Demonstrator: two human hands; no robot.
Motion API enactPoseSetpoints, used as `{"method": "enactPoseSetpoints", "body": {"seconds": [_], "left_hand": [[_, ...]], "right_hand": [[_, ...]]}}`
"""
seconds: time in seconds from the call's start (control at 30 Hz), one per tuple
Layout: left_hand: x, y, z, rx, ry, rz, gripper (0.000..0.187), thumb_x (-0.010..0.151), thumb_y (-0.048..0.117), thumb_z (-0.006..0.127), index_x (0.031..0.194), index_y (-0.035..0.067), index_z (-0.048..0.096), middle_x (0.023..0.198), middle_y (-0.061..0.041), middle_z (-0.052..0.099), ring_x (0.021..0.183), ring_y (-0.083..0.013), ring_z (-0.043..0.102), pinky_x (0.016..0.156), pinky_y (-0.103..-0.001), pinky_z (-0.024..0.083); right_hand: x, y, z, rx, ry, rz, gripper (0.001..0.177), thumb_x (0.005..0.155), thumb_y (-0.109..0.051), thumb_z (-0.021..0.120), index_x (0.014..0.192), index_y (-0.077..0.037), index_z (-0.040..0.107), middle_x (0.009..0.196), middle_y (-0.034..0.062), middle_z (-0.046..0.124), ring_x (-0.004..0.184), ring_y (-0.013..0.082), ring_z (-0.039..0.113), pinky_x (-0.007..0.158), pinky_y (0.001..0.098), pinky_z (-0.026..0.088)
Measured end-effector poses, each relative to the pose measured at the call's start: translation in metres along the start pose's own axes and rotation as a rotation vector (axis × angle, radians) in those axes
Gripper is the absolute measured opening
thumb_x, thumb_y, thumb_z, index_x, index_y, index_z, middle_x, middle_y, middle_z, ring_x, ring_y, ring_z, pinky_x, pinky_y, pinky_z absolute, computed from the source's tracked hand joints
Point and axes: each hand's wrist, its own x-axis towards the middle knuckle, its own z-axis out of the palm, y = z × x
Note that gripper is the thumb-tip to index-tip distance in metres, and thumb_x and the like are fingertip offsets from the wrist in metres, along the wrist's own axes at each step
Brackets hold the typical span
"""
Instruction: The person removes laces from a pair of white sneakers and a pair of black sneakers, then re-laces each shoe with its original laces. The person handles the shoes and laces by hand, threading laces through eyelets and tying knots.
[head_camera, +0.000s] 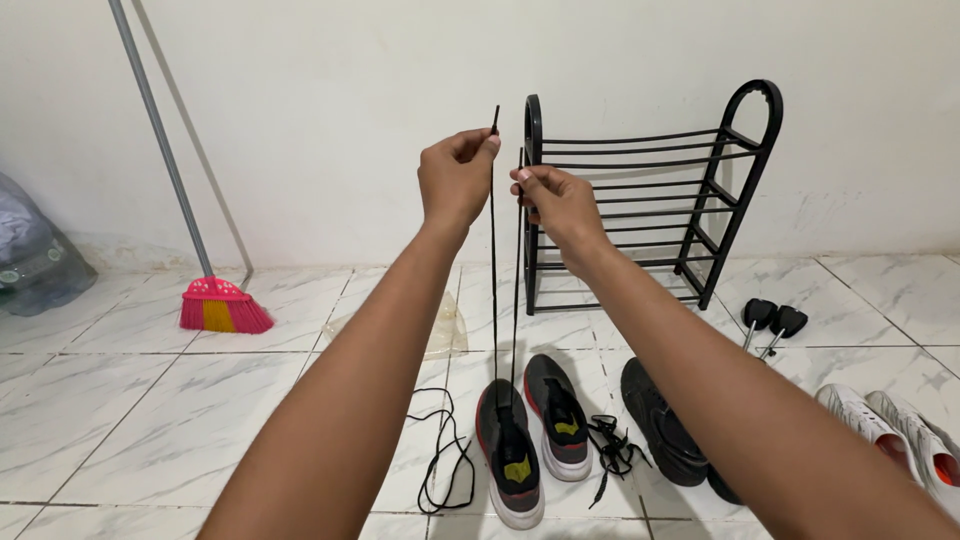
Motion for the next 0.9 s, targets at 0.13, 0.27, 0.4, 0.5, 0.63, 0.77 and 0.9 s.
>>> {"method": "enactPoseSetpoints", "body": {"seconds": [0.13,0.27,0.4,0.5,0.63,0.77,0.9], "left_hand": [[-0.006,0.0,-0.002,0.041,-0.011,-0.047,0.028,0.089,0.029,0.072,0.109,0.011,0.08,0.097,-0.005,0.081,0.089,-0.014,0.075,0.083,-0.03,0.057],[-0.013,-0.001,-0.005,0.045,-0.016,-0.087,0.03,0.09,0.03,0.072,0.111,0.01,0.08,0.095,-0.006,0.081,0.088,-0.0152,0.075,0.082,-0.03,0.057],[-0.022,-0.011,-0.008,-0.048,-0.042,-0.034,0.031,0.091,0.029,0.071,0.112,0.007,0.078,0.096,-0.005,0.081,0.088,-0.0126,0.076,0.082,-0.028,0.058],[-0.035,-0.031,-0.007,-0.116,-0.081,-0.062,0.03,0.093,0.027,0.07,0.112,0.005,0.076,0.093,-0.006,0.08,0.085,-0.0125,0.077,0.08,-0.028,0.058],[-0.062,-0.087,-0.012,-0.336,-0.058,-0.154,0.031,0.099,0.024,0.063,0.118,0.001,0.071,0.092,-0.008,0.072,0.076,-0.0146,0.068,0.071,-0.031,0.056],[-0.107,-0.172,-0.049,-0.273,0.455,-0.156,0.033,0.102,0.022,0.053,0.127,0.002,0.062,0.116,-0.006,0.065,0.096,-0.0137,0.06,0.079,-0.033,0.049],[-0.177,-0.272,-0.056,-0.115,0.727,-0.259,0.029,0.111,0.024,0.05,0.118,-0.002,0.06,0.105,-0.013,0.064,0.094,-0.0213,0.058,0.086,-0.034,0.048]], "right_hand": [[-0.002,0.001,-0.002,-0.064,0.013,0.028,0.027,0.1,-0.032,0.061,0.111,-0.013,0.077,0.095,-0.0052,0.073,0.089,0.0062,0.064,0.079,0.0268,0.052],[-0.005,0.004,-0.001,-0.022,0.022,0.021,0.026,0.101,-0.031,0.06,0.11,-0.011,0.075,0.095,-0.0033,0.074,0.088,0.007,0.066,0.079,0.0271,0.053],[-0.003,0.016,-0.003,0.097,-0.017,0.034,0.023,0.103,-0.027,0.056,0.106,-0.008,0.069,0.088,-0.0018,0.07,0.082,0.0086,0.066,0.076,0.0266,0.055],[0.0,0.039,-0.003,0.128,-0.055,0.01,0.023,0.106,-0.024,0.056,0.106,-0.005,0.069,0.081,-0.0019,0.06,0.072,0.0087,0.055,0.067,0.0271,0.05],[0.005,0.106,0.0,0.014,-0.001,0.121,0.023,0.103,-0.027,0.061,0.103,-0.006,0.069,0.074,-0.0007,0.053,0.061,0.0101,0.045,0.056,0.0288,0.041],[-0.007,0.204,0.011,-0.459,-0.095,0.092,0.029,0.09,-0.028,0.077,0.089,0.0,0.069,0.075,0.0029,0.064,0.066,0.0122,0.055,0.061,0.0312,0.049],[-0.044,0.305,0.028,-0.789,-0.28,0.166,0.022,0.086,-0.032,0.077,0.098,-0.014,0.081,0.081,0.0125,0.075,0.072,0.0232,0.071,0.071,0.0366,0.056]]}}
